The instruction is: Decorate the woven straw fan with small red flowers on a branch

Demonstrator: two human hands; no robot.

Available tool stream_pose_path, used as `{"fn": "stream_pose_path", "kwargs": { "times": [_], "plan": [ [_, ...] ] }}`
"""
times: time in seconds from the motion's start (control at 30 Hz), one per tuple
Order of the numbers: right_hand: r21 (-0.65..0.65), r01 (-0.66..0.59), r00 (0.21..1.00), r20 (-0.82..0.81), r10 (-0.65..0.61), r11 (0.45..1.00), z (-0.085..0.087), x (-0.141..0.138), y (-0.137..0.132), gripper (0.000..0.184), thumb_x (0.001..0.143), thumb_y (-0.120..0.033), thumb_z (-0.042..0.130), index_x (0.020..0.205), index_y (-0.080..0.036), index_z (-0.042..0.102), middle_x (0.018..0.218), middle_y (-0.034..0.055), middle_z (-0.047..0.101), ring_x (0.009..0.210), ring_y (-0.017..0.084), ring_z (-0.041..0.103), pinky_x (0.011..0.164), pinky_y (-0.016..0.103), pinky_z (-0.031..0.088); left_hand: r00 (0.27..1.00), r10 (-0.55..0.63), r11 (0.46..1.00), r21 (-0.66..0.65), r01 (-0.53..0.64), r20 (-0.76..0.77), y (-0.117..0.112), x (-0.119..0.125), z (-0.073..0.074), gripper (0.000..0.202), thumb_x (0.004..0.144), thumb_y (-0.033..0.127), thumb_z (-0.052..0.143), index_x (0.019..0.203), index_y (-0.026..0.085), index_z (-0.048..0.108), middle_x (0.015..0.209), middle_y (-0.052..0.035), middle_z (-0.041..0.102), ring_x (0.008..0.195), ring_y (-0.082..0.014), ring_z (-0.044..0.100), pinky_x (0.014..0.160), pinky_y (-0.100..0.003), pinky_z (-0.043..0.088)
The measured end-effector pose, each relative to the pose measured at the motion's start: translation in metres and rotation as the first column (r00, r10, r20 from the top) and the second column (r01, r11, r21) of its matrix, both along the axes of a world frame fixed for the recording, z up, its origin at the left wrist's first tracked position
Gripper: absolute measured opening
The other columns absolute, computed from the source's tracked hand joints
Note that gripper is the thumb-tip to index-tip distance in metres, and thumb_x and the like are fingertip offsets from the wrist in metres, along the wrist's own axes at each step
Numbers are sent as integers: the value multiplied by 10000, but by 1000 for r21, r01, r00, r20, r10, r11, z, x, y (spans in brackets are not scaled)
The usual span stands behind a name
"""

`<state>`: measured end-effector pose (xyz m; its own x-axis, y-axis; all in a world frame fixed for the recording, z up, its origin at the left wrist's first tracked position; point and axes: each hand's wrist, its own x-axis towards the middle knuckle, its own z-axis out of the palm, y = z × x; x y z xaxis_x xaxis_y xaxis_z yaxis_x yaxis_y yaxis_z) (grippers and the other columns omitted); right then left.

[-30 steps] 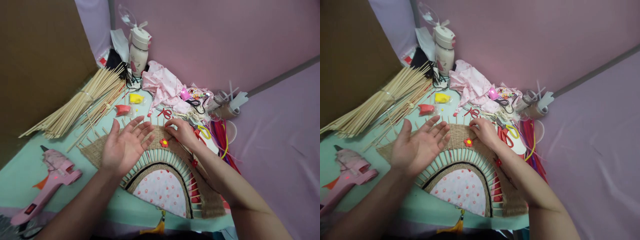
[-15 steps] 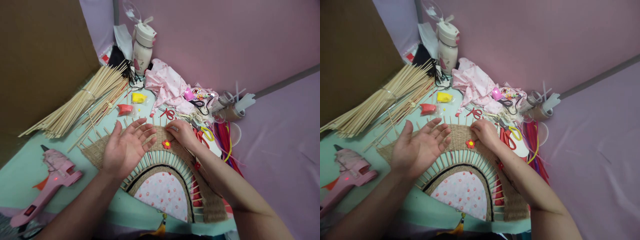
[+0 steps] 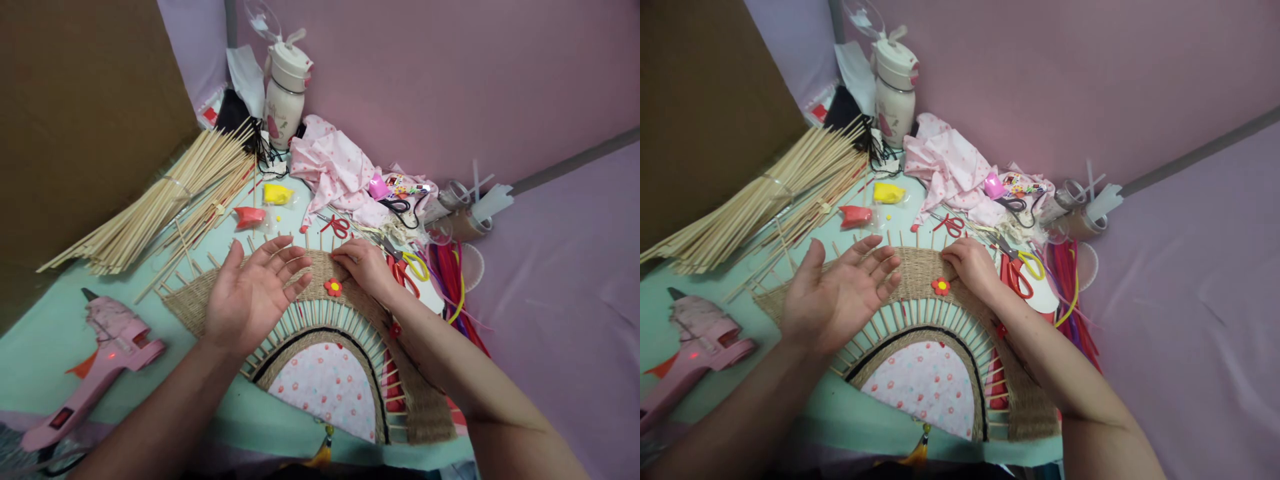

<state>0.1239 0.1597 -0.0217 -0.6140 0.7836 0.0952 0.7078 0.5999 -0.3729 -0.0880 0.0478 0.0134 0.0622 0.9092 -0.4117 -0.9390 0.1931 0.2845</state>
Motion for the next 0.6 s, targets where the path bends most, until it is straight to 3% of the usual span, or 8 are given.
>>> {"fn": "stream_pose_path", "kwargs": {
  "times": [0.33, 0.6],
  "plan": [
    [92, -56, 994, 104, 46, 994, -2, 10, -16, 392, 910, -100, 411, 1128, -226, 712, 1086, 89, 635, 996, 249, 489, 879, 410, 459, 1000, -6, 1000, 19, 6, 1, 0, 0, 0, 424, 906, 493, 429, 1066, 163, 641, 962, -104, 680, 884, -211, 670, 800, -347, 554],
    [104, -39, 983, 182, 20, 994, -4, 11, -19, 451, 873, -34, 420, 1187, -221, 685, 1164, 102, 586, 1041, 261, 459, 912, 409, 448, 1000, -4, 999, 47, 4, -7, 0, 0, -2, 400, 901, 470, 446, 1041, 154, 646, 966, -103, 678, 884, -207, 666, 793, -338, 555]
  ]
}}
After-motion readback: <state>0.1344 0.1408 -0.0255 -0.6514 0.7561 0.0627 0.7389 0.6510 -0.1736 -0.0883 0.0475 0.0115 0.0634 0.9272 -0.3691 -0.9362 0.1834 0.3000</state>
